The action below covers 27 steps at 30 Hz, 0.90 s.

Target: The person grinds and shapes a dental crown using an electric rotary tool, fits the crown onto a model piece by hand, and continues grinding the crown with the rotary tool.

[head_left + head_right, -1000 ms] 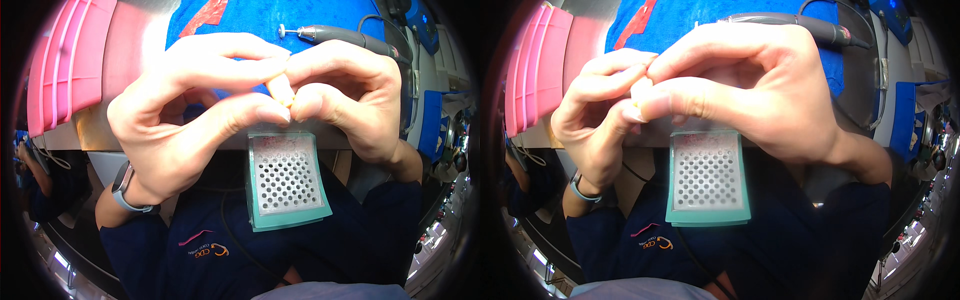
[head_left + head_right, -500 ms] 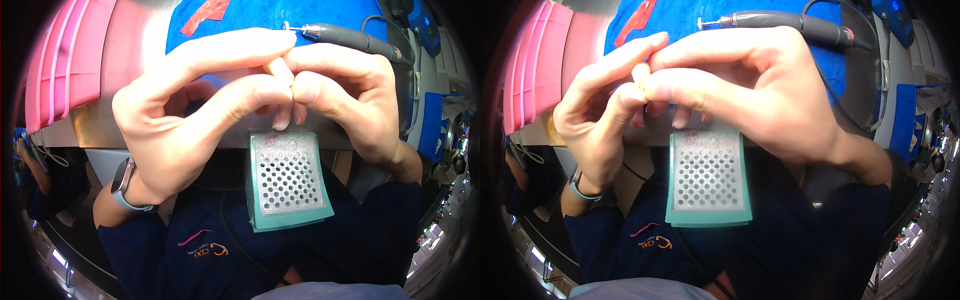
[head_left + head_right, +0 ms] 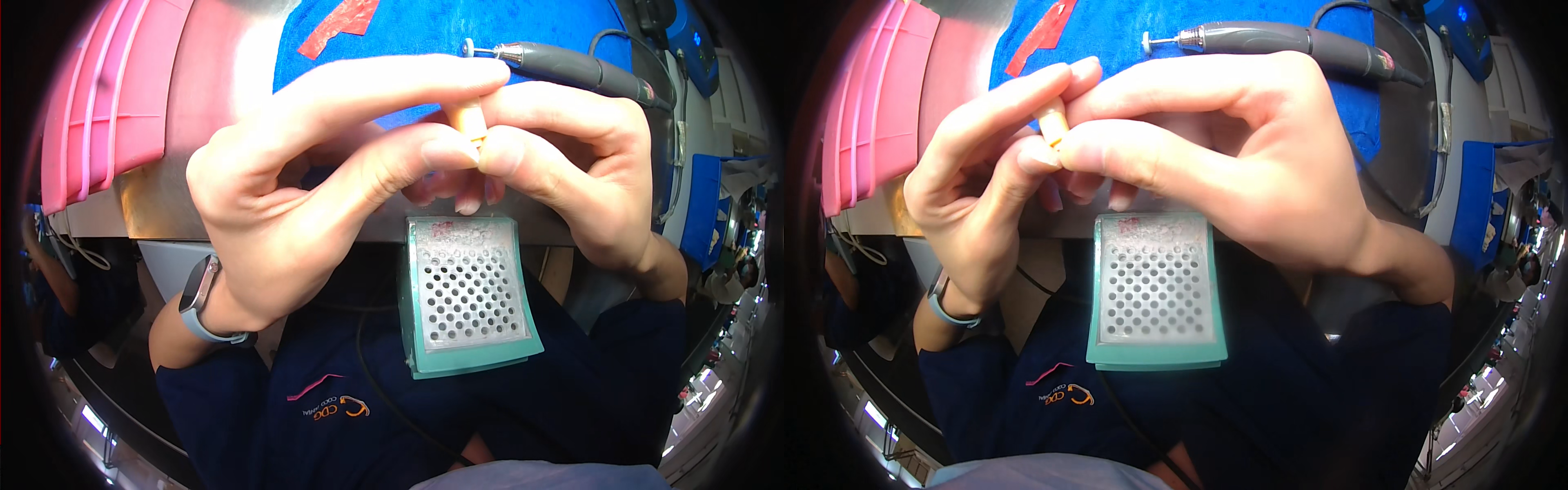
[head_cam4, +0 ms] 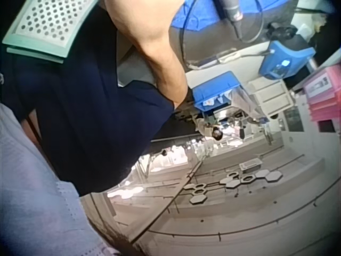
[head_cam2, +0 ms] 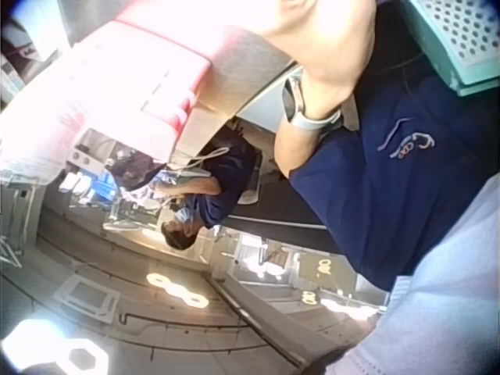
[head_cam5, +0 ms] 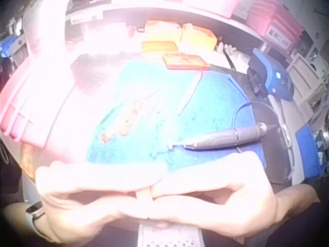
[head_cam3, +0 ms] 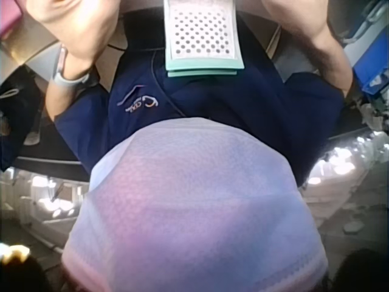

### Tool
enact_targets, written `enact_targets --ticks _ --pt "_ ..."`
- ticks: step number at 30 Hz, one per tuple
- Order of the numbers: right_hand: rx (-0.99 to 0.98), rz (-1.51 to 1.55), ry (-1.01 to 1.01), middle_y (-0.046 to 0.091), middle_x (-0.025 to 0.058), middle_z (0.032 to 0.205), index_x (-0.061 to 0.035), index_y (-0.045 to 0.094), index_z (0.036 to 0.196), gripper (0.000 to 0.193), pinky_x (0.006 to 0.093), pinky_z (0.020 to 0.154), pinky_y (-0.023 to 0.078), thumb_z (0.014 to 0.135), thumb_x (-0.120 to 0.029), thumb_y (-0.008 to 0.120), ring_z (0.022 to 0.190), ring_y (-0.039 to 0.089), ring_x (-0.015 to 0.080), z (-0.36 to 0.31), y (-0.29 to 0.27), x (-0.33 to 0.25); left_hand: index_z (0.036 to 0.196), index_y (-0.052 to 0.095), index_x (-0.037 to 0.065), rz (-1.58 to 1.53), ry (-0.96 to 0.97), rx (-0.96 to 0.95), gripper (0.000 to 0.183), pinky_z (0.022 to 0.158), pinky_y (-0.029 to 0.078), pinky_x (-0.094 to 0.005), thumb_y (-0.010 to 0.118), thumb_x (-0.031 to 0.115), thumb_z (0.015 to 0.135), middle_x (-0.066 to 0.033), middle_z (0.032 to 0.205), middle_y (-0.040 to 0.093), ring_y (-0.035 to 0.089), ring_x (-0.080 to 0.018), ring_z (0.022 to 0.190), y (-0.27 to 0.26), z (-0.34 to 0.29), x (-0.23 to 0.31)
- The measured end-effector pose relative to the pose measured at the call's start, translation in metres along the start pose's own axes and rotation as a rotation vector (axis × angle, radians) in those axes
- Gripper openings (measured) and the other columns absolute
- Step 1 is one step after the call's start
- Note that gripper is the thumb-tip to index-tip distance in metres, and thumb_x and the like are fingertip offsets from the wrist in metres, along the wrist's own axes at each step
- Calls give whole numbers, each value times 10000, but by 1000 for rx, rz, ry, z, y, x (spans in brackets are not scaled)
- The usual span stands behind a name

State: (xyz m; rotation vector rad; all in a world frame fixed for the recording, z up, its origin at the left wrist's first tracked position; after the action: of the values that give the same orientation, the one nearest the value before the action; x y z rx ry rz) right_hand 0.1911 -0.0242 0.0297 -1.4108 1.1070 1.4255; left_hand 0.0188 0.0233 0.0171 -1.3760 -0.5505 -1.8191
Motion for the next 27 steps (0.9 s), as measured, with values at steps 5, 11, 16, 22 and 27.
enact_targets --ticks 5,11,16,22,27 --pt "25 -157 -107 653 119 908 64 627 970 126 276 730 504 858 4 623 789 632 159 1 -4 -5 1184 536 -20 -30 33 80 332 562 500 -205 649 72 886 -242 1049 663 629 -137 661 0 -5 -2" --pt "80 -268 -149 621 104 972 37 606 971 162 289 838 497 819 37 662 907 620 159 -1 -14 0 1167 543 -40 -74 -5 63 332 598 521 -230 657 26 862 -207 971 673 633 -154 649 -2 -4 -8" --pt "76 -190 -205 595 109 1033 37 574 1043 259 302 871 496 805 37 679 939 615 164 -1 -13 5 1185 531 -44 -117 -85 89 363 607 529 -236 652 -8 845 -237 1002 671 642 -154 653 2 -3 1" --pt "168 -60 -140 579 127 1048 58 560 1081 299 285 844 503 810 22 682 942 620 167 -1 -10 1 1141 539 -39 -164 -140 67 332 548 493 -204 669 17 840 -258 1042 664 646 -148 647 0 -4 -5" --pt "3 -209 -149 575 151 1071 71 605 1056 267 271 822 502 813 -7 682 928 619 174 3 -16 0 1098 568 -39 -131 -96 63 278 532 474 -194 672 51 857 -184 914 684 649 -146 646 -1 -5 -5"
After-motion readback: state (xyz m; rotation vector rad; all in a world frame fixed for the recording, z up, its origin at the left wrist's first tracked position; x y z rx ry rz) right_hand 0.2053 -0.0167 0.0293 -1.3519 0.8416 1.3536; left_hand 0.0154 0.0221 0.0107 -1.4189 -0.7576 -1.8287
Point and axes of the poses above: each hand's wrist, its own z-axis towards the middle knuckle, its own y-axis out of the palm, x = y × z, the point moved 3 cm from there along z, towards the middle knuckle
